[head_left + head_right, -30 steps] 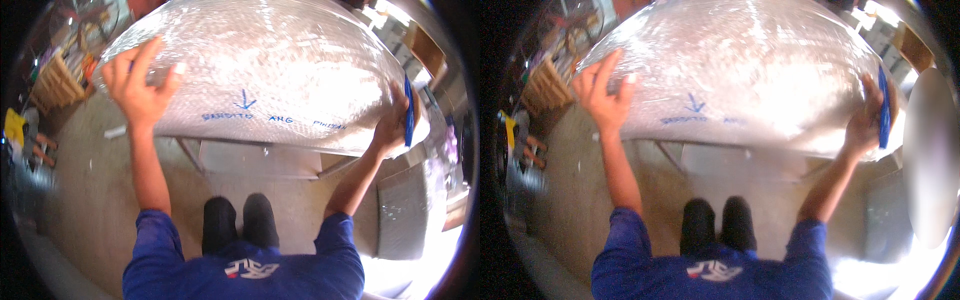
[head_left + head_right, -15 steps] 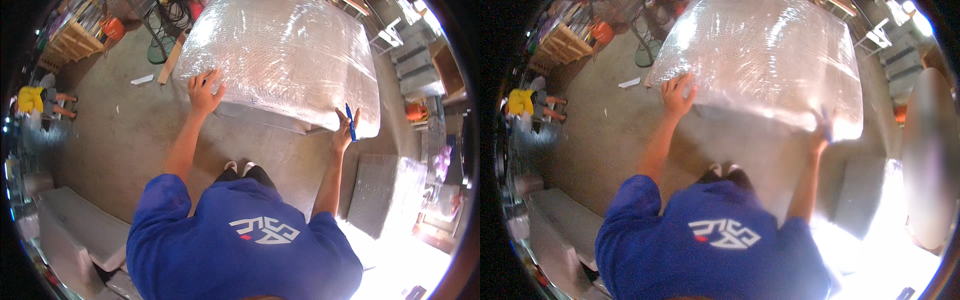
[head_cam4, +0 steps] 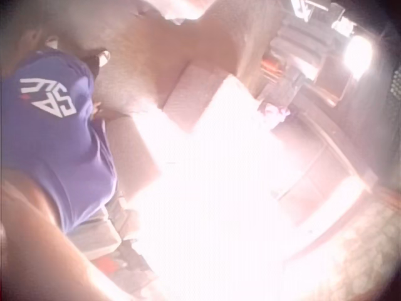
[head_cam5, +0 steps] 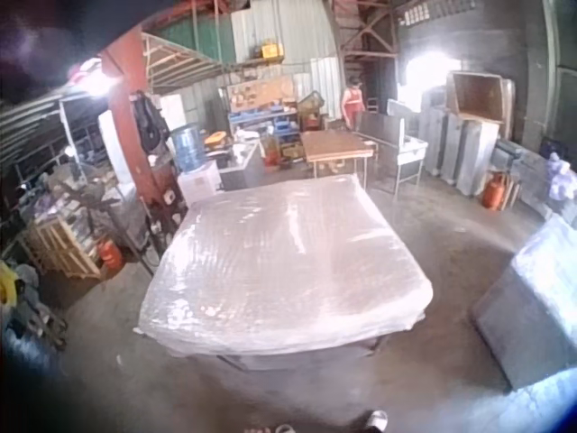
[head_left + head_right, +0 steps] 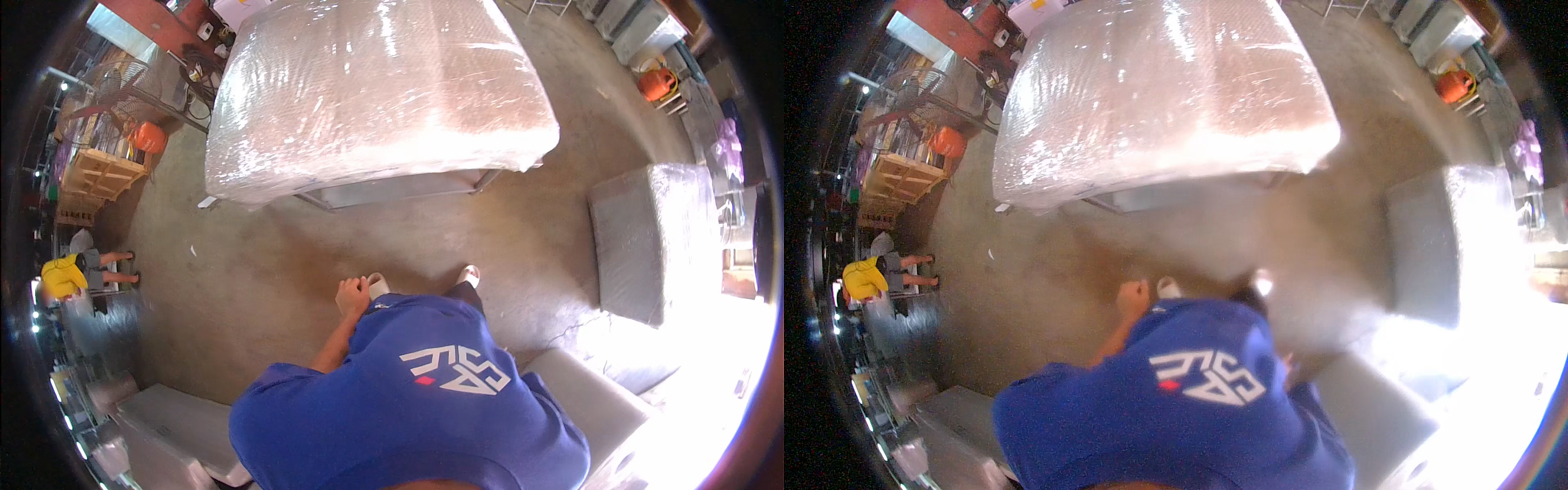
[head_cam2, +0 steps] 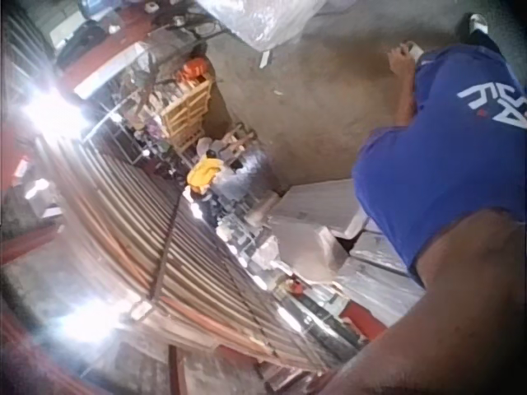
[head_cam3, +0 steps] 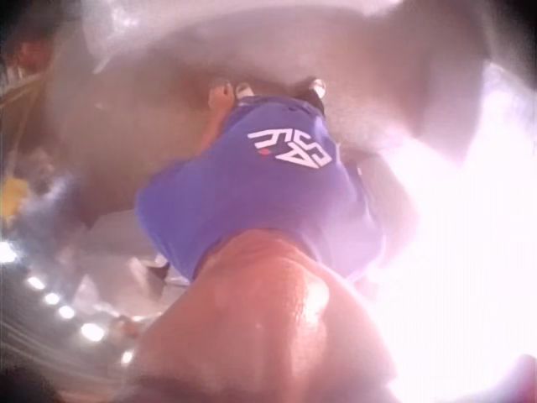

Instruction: The person picks up a blue marker and writes on the bubble wrap covering a large wrapped package. They write an arrow and several lines of text on the top surface, then move to the side and continue writing additional labels on the bubble wrap.

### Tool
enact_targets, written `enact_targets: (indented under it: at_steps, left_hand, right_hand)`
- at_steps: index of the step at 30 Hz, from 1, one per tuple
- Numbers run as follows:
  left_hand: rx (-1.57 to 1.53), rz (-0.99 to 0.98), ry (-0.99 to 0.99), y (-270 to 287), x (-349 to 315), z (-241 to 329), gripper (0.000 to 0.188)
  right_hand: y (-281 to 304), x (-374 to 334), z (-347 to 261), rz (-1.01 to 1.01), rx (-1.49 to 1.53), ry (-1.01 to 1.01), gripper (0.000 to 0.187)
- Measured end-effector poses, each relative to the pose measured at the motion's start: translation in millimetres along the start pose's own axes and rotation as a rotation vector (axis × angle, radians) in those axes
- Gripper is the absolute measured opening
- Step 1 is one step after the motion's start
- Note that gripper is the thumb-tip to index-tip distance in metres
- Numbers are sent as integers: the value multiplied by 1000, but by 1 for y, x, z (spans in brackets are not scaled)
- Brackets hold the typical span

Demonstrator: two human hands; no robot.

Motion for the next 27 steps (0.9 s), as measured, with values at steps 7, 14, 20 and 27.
enact_targets:
  at_steps: [7, 14, 20, 27]
  left_hand:
    - [-62, -89, -243, -63, 32, 191, 41]
    - [-124, -87, -270, -24, 34, 287, 38]
    - [-173, 46, -41, 8, 34, 249, 36]
    - [-196, -21, 164, -15, 44, 160, 38]
  right_hand:
    - [100, 42, -60, 58, -80, -121, 57]
    - [-20, 103, -256, -106, 299, 199, 38]
    - [-127, 59, -409, -318, 475, 323, 23]
    - [-206, -121, -476, -196, 595, 741, 28]
Point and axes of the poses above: each hand's wrist, its own x-axis towards the middle knuckle, its own y-axis out of the back of the hand, z = x × y, the point moved 6 cm from there along x, towards the middle knuckle, and after that the axes turned 7 degrees about x, right-handed, at the moved point
